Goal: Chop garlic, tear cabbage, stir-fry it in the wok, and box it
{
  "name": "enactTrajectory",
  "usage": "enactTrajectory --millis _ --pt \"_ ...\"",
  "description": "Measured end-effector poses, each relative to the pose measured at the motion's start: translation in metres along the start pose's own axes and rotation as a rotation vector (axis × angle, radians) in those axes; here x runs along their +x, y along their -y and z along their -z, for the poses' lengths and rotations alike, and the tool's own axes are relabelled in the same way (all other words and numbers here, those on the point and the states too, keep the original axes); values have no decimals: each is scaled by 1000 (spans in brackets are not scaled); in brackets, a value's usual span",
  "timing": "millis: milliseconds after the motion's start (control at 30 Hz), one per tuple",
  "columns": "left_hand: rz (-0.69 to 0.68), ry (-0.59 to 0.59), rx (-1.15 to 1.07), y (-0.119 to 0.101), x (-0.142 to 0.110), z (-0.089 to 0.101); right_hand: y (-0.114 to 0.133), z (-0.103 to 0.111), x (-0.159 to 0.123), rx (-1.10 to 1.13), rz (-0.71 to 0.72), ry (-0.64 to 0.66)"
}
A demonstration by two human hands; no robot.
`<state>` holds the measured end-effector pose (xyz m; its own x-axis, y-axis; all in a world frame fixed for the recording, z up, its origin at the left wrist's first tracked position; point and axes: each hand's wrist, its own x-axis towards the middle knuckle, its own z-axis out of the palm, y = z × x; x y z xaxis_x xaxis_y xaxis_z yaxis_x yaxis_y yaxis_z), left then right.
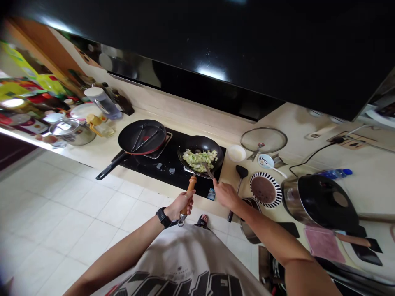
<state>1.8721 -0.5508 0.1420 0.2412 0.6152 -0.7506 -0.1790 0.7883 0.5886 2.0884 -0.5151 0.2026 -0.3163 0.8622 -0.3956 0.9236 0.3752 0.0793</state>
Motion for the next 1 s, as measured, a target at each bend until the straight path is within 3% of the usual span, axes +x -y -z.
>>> enactTrajectory --millis 133,300,367,433,533,633,733,867,1000 --pt "-18 -6 11 7 4 3 -15 -11 36 108 -117 -87" --pt "-47 1 16 13 10 8 -67 -15 35 453 -155 -323" --pt "-57 2 27 15 12 10 -80 -16 40 615 -241 -351" --pt "-68 4 43 16 14 14 -86 -15 53 851 -359 -268" --pt "-65 -5 88 17 15 22 -92 -4 83 1223 -418 -7" --pt "-29 -15 139 14 13 32 -100 21 115 1354 -356 215" --pt "5 3 161 8 10 40 -103 52 136 1333 -216 390" --pt "1 -11 171 -4 4 41 -91 72 133 1257 -73 405" --pt "10 -9 136 -14 -1 34 -60 57 88 1143 -36 292"
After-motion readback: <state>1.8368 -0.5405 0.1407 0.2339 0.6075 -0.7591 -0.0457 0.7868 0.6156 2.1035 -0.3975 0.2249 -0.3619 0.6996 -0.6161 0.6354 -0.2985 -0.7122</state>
